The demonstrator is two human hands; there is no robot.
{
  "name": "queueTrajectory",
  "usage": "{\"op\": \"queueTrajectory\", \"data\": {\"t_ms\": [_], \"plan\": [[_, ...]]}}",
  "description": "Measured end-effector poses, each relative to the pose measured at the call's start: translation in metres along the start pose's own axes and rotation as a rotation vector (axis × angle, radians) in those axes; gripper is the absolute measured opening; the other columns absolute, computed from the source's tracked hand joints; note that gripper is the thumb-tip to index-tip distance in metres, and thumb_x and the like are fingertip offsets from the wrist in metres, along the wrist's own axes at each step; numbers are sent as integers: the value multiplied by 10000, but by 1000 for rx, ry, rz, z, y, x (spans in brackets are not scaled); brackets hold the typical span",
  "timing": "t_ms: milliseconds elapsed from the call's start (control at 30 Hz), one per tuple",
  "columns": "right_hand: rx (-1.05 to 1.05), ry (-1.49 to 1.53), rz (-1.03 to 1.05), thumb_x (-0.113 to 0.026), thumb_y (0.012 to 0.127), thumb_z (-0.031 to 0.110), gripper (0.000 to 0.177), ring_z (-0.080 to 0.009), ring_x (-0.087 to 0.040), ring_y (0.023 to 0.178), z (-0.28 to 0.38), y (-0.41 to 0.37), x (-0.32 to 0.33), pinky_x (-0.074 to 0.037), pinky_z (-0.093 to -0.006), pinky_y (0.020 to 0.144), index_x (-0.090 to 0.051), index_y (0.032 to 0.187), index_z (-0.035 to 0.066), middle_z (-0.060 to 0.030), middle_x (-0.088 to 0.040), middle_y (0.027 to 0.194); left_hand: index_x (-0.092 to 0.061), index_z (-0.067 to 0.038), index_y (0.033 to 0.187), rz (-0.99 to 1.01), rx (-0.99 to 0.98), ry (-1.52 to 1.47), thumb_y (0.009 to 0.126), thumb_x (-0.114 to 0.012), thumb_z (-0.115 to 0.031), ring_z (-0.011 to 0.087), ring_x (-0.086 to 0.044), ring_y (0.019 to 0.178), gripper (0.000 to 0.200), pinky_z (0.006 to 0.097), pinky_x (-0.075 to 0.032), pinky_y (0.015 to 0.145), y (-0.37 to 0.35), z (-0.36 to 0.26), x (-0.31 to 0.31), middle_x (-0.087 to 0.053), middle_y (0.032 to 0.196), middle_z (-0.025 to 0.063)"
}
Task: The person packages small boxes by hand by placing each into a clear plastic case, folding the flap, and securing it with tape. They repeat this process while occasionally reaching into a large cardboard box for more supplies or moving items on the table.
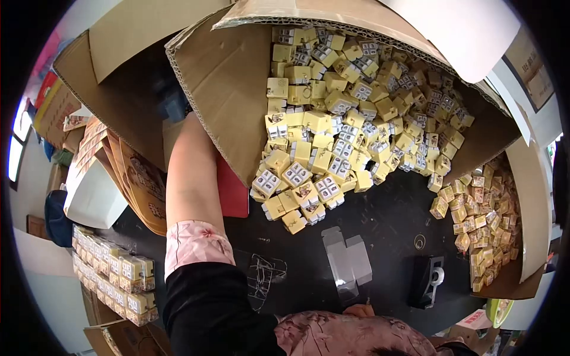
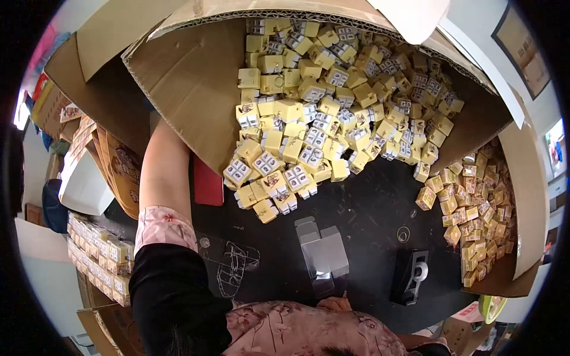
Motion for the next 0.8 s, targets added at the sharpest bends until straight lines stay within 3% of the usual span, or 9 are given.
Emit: {"op": "queueTrajectory", "data": {"t_ms": [200, 267, 300, 367, 400, 467, 567, 700, 800], "plan": [[-235, 398, 24, -668, 811, 209, 130, -208, -542, 1035, -19, -1, -3, -445, -340, 914, -671, 918, 136, -1, -599, 1007, -525, 15, 1336, 186, -82, 263, 910, -423, -645, 334, -479, 1302, 792, 377, -361, 1088, -14, 37, 0, -511, 1384, 224], [587, -305, 103, -690, 795, 197, 142, -219, -545, 1023, 44, 8, 11, -444, -378, 903, -664, 917, 127, -17, -598, 1000, -526, 17, 1336, 220, -93, 353, 911, -432, -637, 329, -484, 1300, 785, 370, -364, 1085, -27, 56, 4, -516, 1383, 220], [617, -297, 101, -690, 795, 197, 142, -219, -545, 1023, 47, 8, 11, -444, -378, 903, -664, 917, 127, -17, -598, 1000, -526, 17, 1336, 191, -87, 363, 911, -432, -637, 329, -484, 1300, 785, 370, -364, 1085, -61, 33, 15, -516, 1383, 220], [664, -311, 62, -704, 771, 182, 196, -253, -550, 1021, 48, 8, 9, -423, -429, 914, -628, 950, 158, -21, -574, 997, -557, 36, 1296, -463, 148, -268, 859, -596, -537, 303, -516, 1271, 722, 369, -390, 1052, -134, -25, -48, -560, 1343, 203], [690, -301, 59, -704, 771, 182, 196, -253, -550, 1021, 50, 6, 7, -423, -429, 914, -628, 950, 158, -21, -574, 997, -573, 46, 1276, -783, 249, -597, 833, -678, -488, 290, -532, 1257, 701, 369, -403, 1035, -183, -37, -33, -581, 1323, 195], [717, -242, -21, -708, 759, 132, 191, -263, -549, 1010, 55, 4, 12, -422, -438, 906, -623, 930, 132, -40, -574, 1000, -574, 50, 1273, -792, 269, -333, 795, -737, -455, 285, -532, 1256, 714, 352, -407, 1031, -231, -61, -30, -577, 1327, 197], [701, -253, -2, -689, 768, 104, 166, -281, -548, 990, 60, 1, 14, -421, -446, 892, -619, 918, 99, -58, -574, 994, -606, 52, 1236, -845, 240, -439, 776, -744, -452, 315, -566, 1212, 696, 371, -436, 990, -266, -53, -33, -610, 1275, 212], [754, -135, -21, -674, 796, 93, 142, -305, -554, 969, 63, -2, 23, -427, -434, 875, -618, 923, 67, -94, -588, 985, -646, 110, 993, -1111, -40, -636, 786, -775, -365, 201, -652, 872, 534, 330, -505, 764, -357, -82, -90, -684, 988, 170], [661, 0, 16, -670, 828, 116, 177, -340, -556, 975, 56, 1, 26, -448, -426, 863, -628, 977, 29, -132, -595, 1005, -552, 96, 1164, -1139, -286, -735, 853, -748, -352, 188, -635, 873, 579, 312, -507, 762, -381, -37, -141, -660, 1029, 151]]}}
Point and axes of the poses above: each hand's wrist, its own y-axis towards the middle knuckle, its own x-axis out of the back of the hand, z = x × y, the point moved 6 cm from there along y, towards the middle knuckle
